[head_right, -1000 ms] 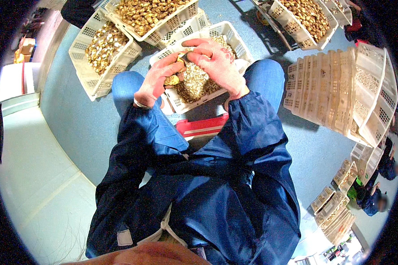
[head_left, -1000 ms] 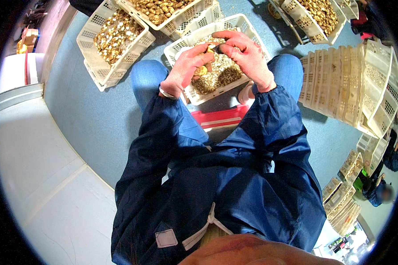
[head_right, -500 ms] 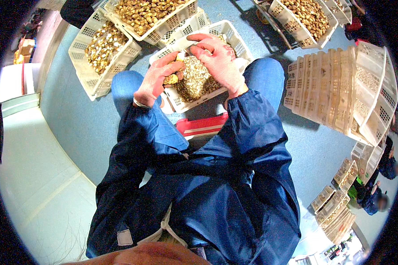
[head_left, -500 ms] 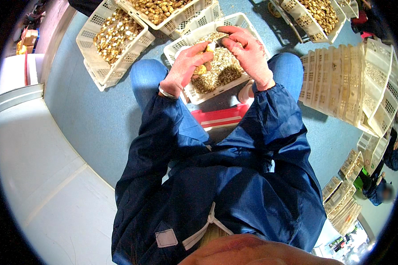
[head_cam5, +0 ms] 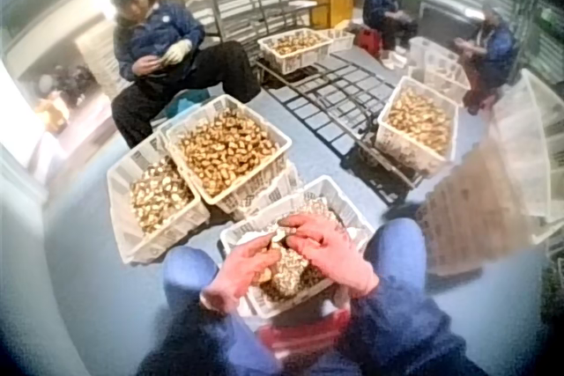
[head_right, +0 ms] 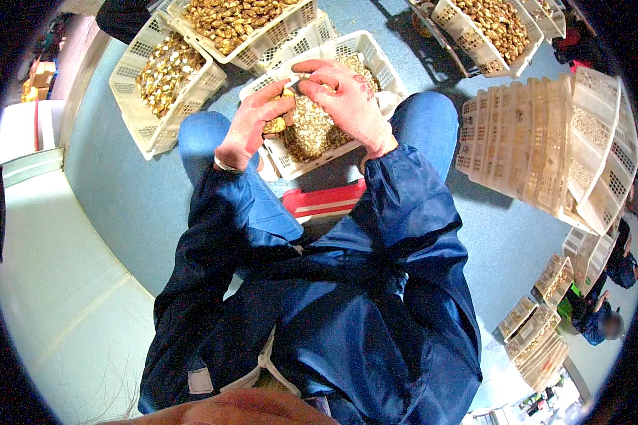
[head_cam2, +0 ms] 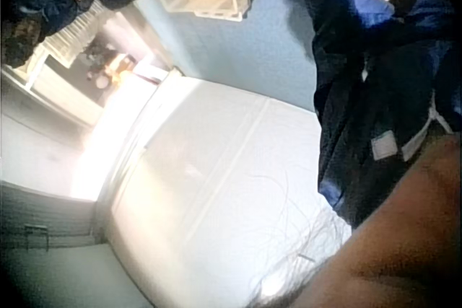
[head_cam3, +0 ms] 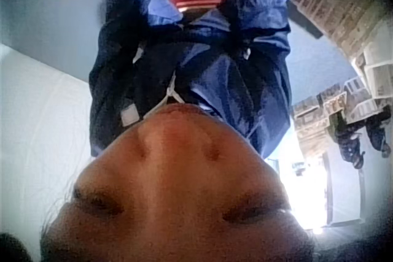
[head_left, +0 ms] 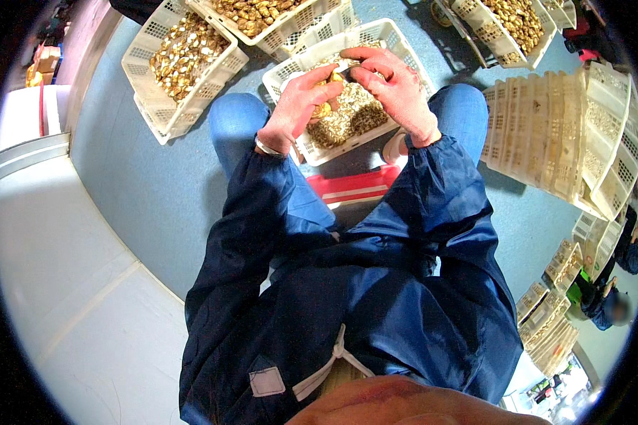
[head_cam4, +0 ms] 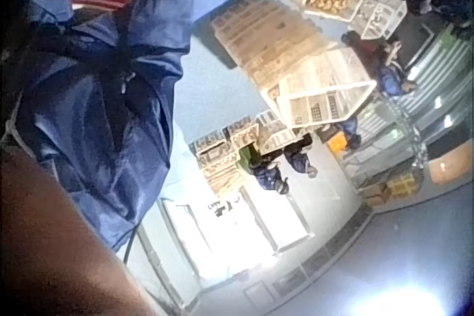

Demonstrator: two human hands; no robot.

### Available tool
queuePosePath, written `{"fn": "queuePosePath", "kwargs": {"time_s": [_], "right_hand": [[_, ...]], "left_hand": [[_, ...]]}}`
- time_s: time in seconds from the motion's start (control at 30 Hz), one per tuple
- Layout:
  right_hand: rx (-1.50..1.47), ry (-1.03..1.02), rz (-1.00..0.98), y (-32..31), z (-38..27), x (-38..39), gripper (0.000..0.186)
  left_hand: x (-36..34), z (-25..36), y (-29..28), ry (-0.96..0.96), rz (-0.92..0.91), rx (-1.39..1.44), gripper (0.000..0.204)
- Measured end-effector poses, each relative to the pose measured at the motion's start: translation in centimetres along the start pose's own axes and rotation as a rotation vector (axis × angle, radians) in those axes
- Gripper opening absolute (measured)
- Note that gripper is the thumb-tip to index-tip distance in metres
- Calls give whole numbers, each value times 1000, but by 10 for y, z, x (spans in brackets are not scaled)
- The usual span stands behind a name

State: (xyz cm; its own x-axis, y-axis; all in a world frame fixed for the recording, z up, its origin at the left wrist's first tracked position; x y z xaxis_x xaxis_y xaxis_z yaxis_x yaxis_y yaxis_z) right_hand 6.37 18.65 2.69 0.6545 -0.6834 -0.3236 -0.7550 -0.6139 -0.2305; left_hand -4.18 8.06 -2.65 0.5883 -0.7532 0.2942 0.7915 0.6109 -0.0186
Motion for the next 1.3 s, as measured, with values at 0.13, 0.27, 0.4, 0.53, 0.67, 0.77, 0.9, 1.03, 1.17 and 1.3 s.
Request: {"fn": "queuePosePath", "kwargs": {"time_s": [0.13, 0.27, 0.4, 0.53, 0.67, 0.77, 0.9, 1.03, 1.17, 1.3], "right_hand": [[23, -46, -7, -1, -3, -2, 17], [-40, 52, -44, 4, 4, 2, 16], [81, -88, 19, -2, -5, -2, 15], [69, -24, 81, -7, -7, -4, 15], [-4, -18, 30, -4, -3, -1, 15], [30, -66, -6, 1, -3, 1, 15], [72, -42, 81, -6, -7, -4, 15], [28, -2, 89, -6, -2, -1, 16], [43, 93, 92, -7, 4, -2, 18], [52, 107, 51, -8, 12, -3, 18]], "left_hand": [[7, 9, -2, 75, -70, 23, 52], [7, 12, -3, 153, -68, -4, 50], [5, 7, -1, 83, -41, 27, 50], [5, 6, -1, 62, -53, 14, 52], [4, 0, 1, -8, -15, 100, 51], [4, -1, 1, -64, -2, 135, 49], [5, 3, -1, -11, -53, 104, 48], [2, -5, 0, -83, 3, 153, 47], [-4, -14, -4, -47, 100, 114, 48], [-8, -1, -15, 295, 260, -319, 44]]}}
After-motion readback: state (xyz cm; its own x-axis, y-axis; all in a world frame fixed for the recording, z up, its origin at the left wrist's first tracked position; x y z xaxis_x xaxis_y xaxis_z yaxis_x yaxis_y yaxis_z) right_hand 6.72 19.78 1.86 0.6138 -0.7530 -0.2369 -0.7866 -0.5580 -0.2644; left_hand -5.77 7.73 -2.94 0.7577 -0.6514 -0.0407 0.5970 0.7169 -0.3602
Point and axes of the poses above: each hand's wrist, its own x-axis away from the middle knuckle, its own y-axis out of the palm, z = x × y, the point moved 8 cm from there along -x, towards the middle knuckle, and after that the axes turned 15 degrees about z, right-handed, at the moved point
